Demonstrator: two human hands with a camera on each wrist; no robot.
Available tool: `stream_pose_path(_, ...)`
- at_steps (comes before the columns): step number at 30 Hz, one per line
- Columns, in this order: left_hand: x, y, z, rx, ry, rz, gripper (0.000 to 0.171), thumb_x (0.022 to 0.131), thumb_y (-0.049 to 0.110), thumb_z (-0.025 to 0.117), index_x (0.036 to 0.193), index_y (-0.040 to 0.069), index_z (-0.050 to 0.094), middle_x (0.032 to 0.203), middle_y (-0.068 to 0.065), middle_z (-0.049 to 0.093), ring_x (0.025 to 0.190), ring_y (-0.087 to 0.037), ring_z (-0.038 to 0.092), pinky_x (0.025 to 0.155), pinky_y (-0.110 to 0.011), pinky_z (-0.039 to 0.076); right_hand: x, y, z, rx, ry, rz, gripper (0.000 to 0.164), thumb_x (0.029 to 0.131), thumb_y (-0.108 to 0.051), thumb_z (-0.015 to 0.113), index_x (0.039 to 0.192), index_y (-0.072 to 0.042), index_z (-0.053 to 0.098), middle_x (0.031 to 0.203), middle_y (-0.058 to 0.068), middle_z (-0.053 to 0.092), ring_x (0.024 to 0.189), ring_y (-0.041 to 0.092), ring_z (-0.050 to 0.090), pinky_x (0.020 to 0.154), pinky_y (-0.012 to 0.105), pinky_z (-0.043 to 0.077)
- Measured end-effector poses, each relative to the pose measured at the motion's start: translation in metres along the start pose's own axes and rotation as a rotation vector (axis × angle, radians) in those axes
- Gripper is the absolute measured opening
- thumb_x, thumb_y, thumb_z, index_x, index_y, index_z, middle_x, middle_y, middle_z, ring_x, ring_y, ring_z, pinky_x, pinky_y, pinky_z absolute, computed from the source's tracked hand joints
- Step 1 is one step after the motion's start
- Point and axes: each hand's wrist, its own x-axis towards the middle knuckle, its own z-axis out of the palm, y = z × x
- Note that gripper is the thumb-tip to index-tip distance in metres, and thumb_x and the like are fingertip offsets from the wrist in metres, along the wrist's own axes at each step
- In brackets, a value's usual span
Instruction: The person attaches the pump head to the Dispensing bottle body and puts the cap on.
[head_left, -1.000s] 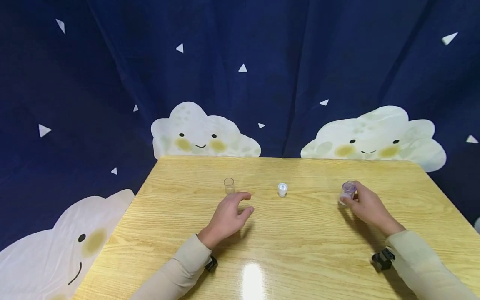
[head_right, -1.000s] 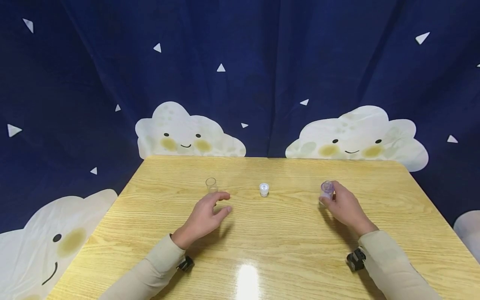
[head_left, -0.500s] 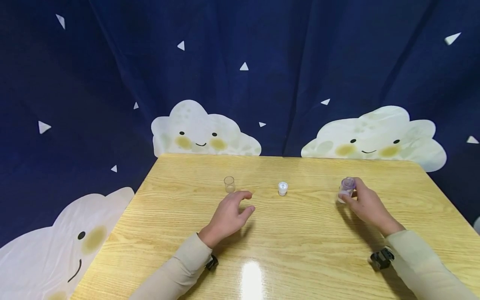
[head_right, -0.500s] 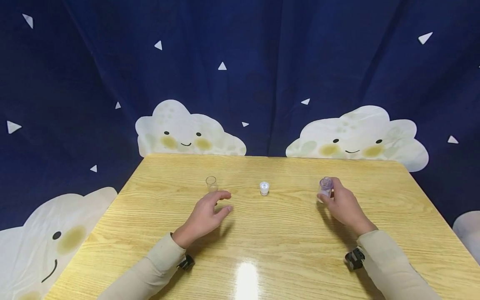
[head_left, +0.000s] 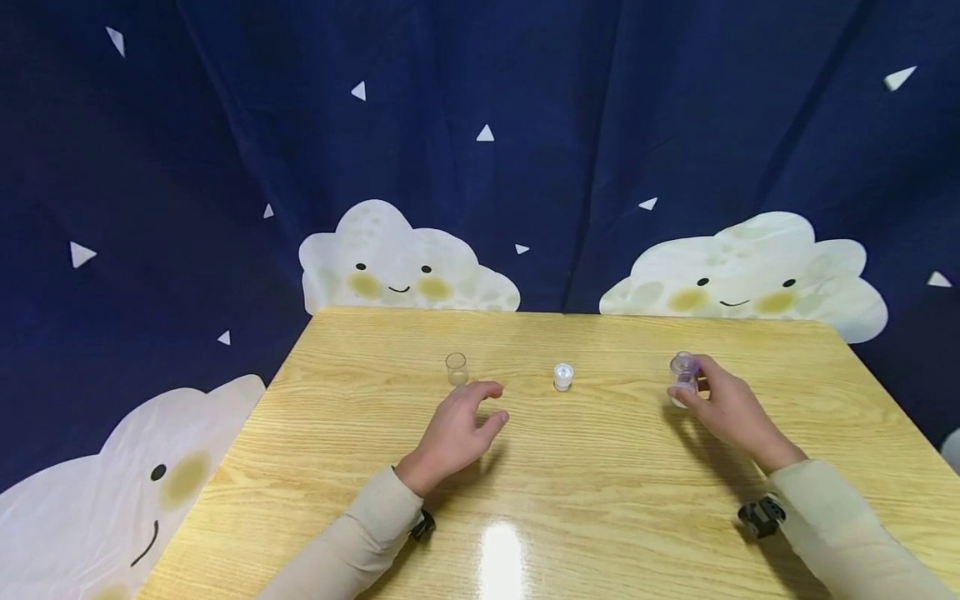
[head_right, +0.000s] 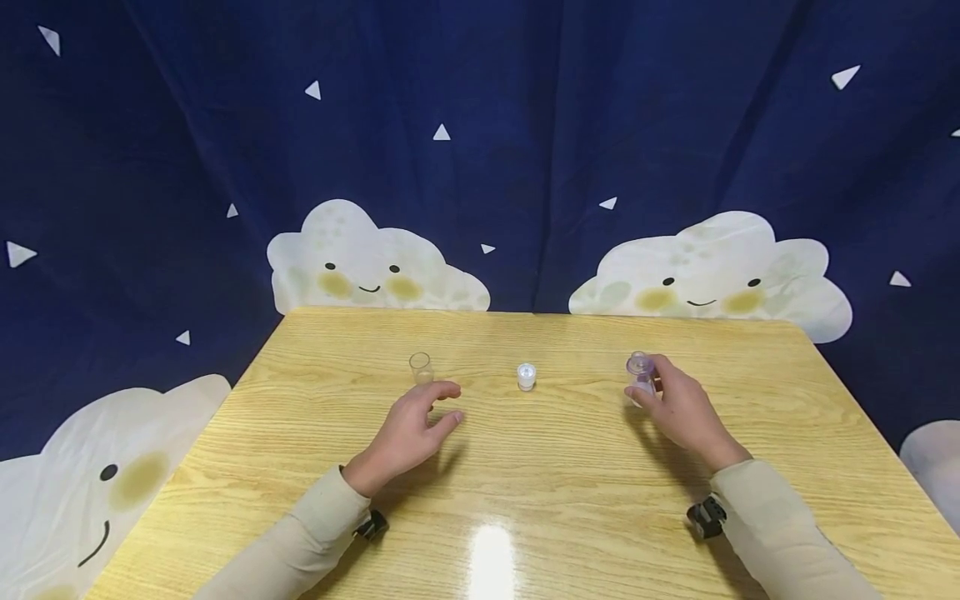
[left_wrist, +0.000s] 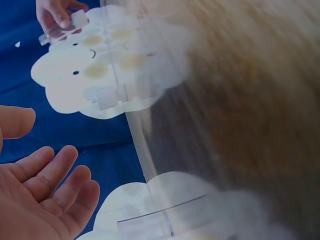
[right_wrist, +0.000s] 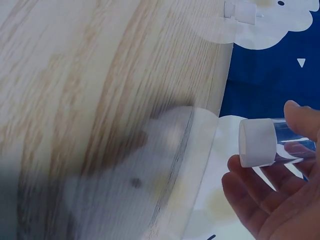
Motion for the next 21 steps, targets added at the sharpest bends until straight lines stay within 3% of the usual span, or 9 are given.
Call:
stream_pose_path(11,0.0,0.001,0.001,-0.015,-0.001,-0.013,0.039,0.096,0.027,0.062,0.13,0.008,0.061,0.126,-0.008,0.068,0.121,-0.025,0.06,0.103,-0.044,0.048,0.001,-0.008,0.006,0.02,0.059,-0.065,0.041,0.092,-0.015,0.071,0.123,0.007,0.055,0.106,0.027,0.066,0.091,0.04,0.07,0.062,0.022,0.054)
stream_pose_path(21,-0.001,0.002,0.001,-0.014,0.003,-0.01,0.038,0.096,0.025,0.062,0.13,0.008,0.061,0.126,-0.008,0.068,0.121,-0.026,0.061,0.102,-0.045,0.049,-0.001,-0.016,0.011,0.022,0.112,-0.147,0.043,0.087,-0.011,0.076,0.121,0.009,0.059,0.108,0.026,0.066,0.094,0.035,0.066,0.069,0.033,0.06)
